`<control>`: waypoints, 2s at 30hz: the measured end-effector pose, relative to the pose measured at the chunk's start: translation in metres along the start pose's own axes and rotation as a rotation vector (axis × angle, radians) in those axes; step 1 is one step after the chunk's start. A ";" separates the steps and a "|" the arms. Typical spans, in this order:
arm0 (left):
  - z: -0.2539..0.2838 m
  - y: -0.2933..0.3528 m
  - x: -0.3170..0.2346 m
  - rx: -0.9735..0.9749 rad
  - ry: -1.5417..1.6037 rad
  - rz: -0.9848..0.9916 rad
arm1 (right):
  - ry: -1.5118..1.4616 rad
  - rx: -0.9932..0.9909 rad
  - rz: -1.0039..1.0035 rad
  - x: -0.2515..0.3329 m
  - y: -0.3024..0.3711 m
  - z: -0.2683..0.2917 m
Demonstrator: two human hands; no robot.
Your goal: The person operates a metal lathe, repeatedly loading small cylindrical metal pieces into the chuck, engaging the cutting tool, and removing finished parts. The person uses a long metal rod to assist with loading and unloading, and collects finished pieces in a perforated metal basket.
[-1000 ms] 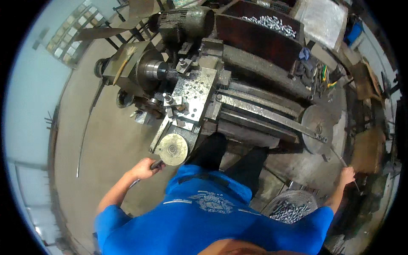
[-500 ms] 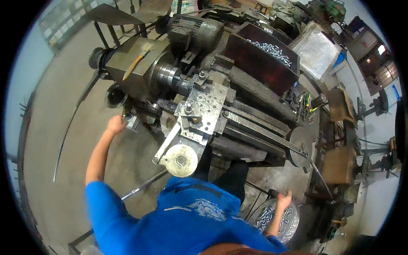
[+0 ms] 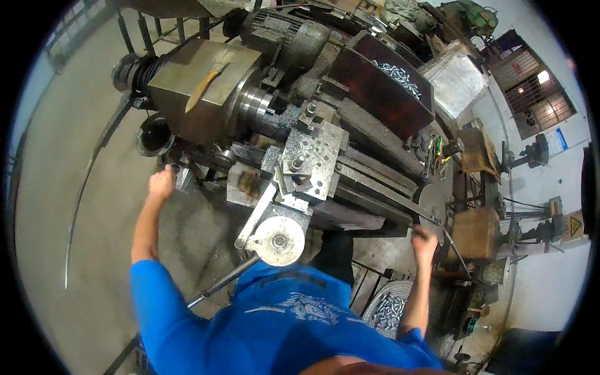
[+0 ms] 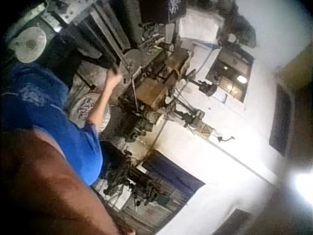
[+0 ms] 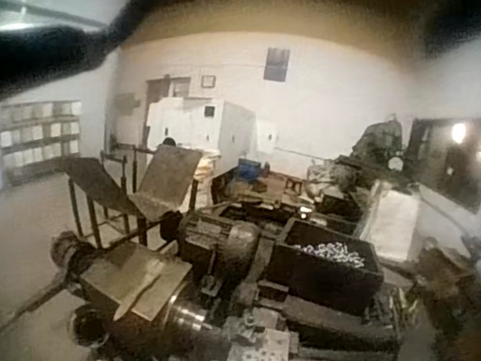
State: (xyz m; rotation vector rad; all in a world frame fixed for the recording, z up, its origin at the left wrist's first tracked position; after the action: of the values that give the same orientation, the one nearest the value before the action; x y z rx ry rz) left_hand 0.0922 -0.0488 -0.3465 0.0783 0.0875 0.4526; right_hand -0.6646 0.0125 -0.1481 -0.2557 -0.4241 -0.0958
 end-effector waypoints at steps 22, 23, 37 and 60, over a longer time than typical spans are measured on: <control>0.192 0.123 0.252 -0.259 0.306 0.686 | -0.194 0.719 0.977 0.425 -0.184 -0.165; 0.189 0.122 0.256 -0.233 0.312 0.689 | -0.240 0.691 0.951 0.425 -0.184 -0.166; 0.202 0.193 0.148 -0.230 0.170 0.819 | -0.072 0.723 0.967 0.441 -0.171 -0.160; 0.332 0.200 -0.180 -0.239 0.900 -0.371 | -0.988 0.440 1.303 0.342 -0.080 -0.065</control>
State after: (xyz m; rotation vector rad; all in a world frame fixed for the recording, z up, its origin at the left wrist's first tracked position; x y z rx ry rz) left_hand -0.1221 0.0329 0.0147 -0.3787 0.9147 0.0951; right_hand -0.3400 -0.0950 -0.0447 -0.0856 -1.1545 1.4426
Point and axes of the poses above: each hand's wrist, its own y-axis away from the middle knuckle, its own z-axis out of the back of the hand, x = y × z, the point moved 4 cm from there along -y, towards the middle knuckle, and after that the axes turned 12 degrees about z, right-handed, at the moved point
